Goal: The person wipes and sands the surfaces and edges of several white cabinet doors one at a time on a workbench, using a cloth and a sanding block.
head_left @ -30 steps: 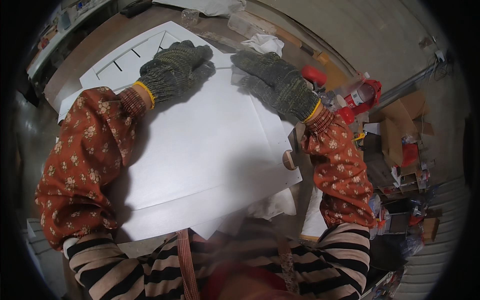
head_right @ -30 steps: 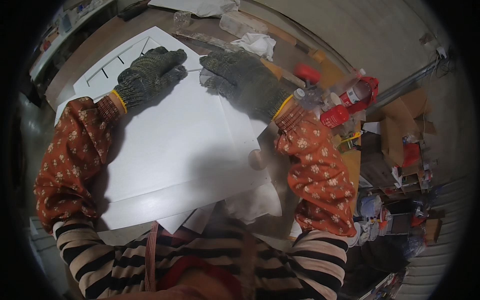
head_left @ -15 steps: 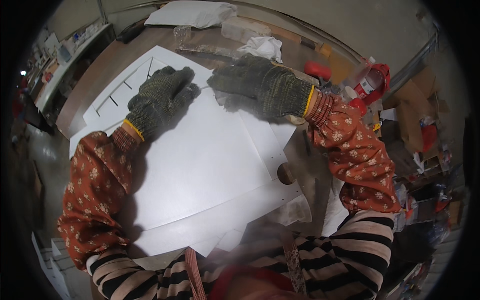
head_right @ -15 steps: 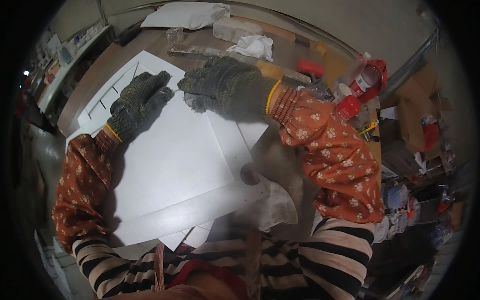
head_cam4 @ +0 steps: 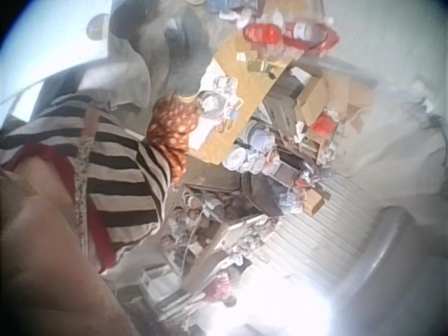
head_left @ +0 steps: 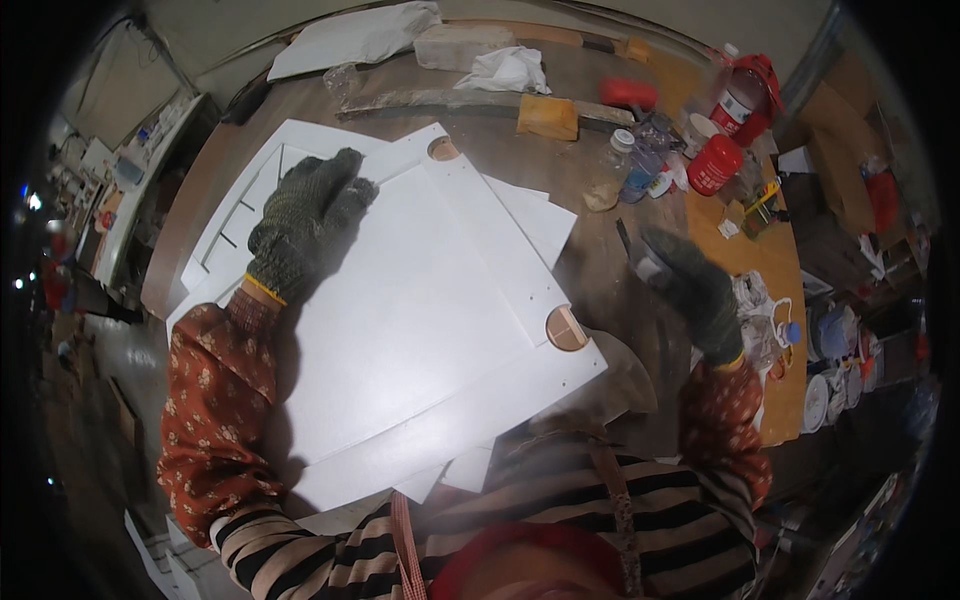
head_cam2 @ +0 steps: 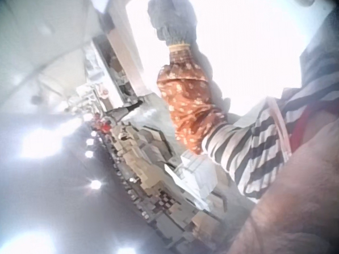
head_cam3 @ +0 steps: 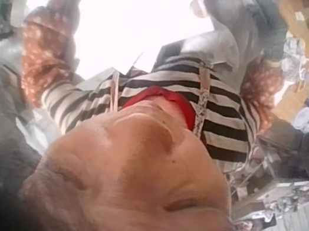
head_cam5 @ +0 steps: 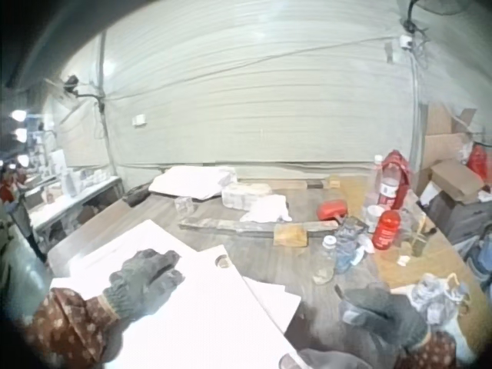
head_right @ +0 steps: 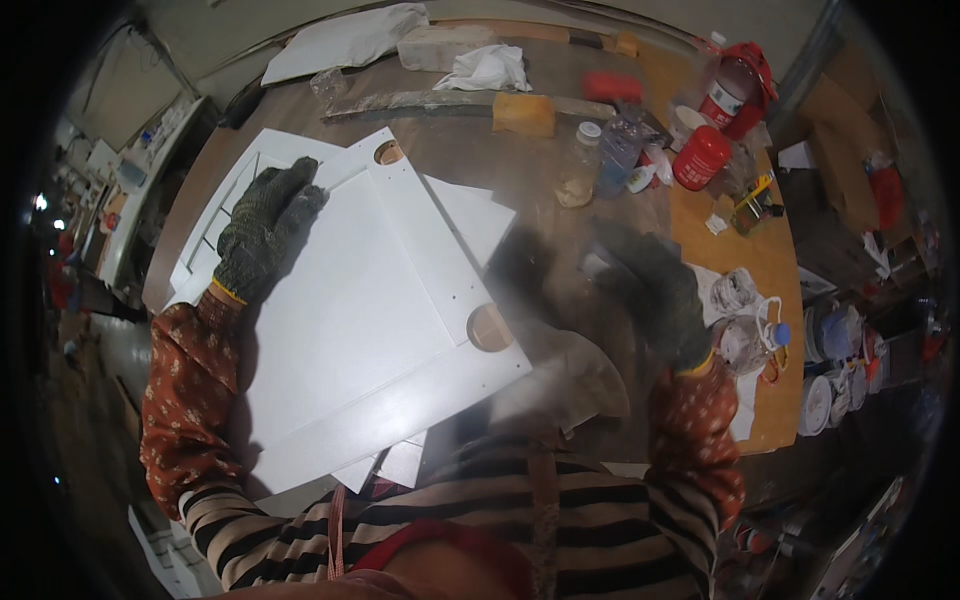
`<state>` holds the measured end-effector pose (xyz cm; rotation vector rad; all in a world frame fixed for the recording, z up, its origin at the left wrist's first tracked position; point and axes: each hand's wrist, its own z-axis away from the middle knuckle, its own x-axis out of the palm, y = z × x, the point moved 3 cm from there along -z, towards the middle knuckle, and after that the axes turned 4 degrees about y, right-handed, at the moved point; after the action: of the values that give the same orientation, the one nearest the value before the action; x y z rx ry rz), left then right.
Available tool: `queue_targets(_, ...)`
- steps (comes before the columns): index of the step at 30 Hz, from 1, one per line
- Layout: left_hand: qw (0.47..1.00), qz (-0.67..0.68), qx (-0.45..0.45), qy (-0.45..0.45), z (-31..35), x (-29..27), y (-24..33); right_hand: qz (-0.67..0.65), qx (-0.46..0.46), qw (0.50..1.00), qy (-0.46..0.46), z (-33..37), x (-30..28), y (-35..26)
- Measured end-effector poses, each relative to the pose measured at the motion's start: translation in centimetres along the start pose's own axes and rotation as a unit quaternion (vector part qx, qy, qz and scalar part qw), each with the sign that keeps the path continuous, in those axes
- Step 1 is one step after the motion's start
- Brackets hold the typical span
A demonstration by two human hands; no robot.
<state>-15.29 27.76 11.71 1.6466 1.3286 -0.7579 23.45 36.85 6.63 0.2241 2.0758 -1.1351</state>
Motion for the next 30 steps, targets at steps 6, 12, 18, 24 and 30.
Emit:
queue_targets(6, 0.998, -0.008, 0.051, 0.034, -0.4, 1.1, 0.3, 0.261, -0.012, 0.957, 0.123, 8.5, 1.2, 5.2)
queue_targets(12, 0.997, 0.062, 0.042, 0.036, 0.0, 1.2, -0.2, 0.298, -0.045, 0.943, 0.145, 8.5, 1.2, 5.1)
queue_targets(18, 0.987, -0.029, 0.153, 0.05, 0.2, 1.3, -1.1, 0.119, -0.051, 0.973, 0.193, 7.2, 2.8, 1.7)
queue_targets(24, 0.965, -0.052, 0.244, 0.081, 0.5, 0.6, -0.8, 0.099, -0.259, 0.957, 0.088, 0.3, 1.5, -6.3)
queue_targets(30, 0.995, 0.0, 0.074, 0.065, 0.2, 0.9, -0.9, 0.082, -0.384, 0.919, -0.035, -6.1, 6.2, -11.7)
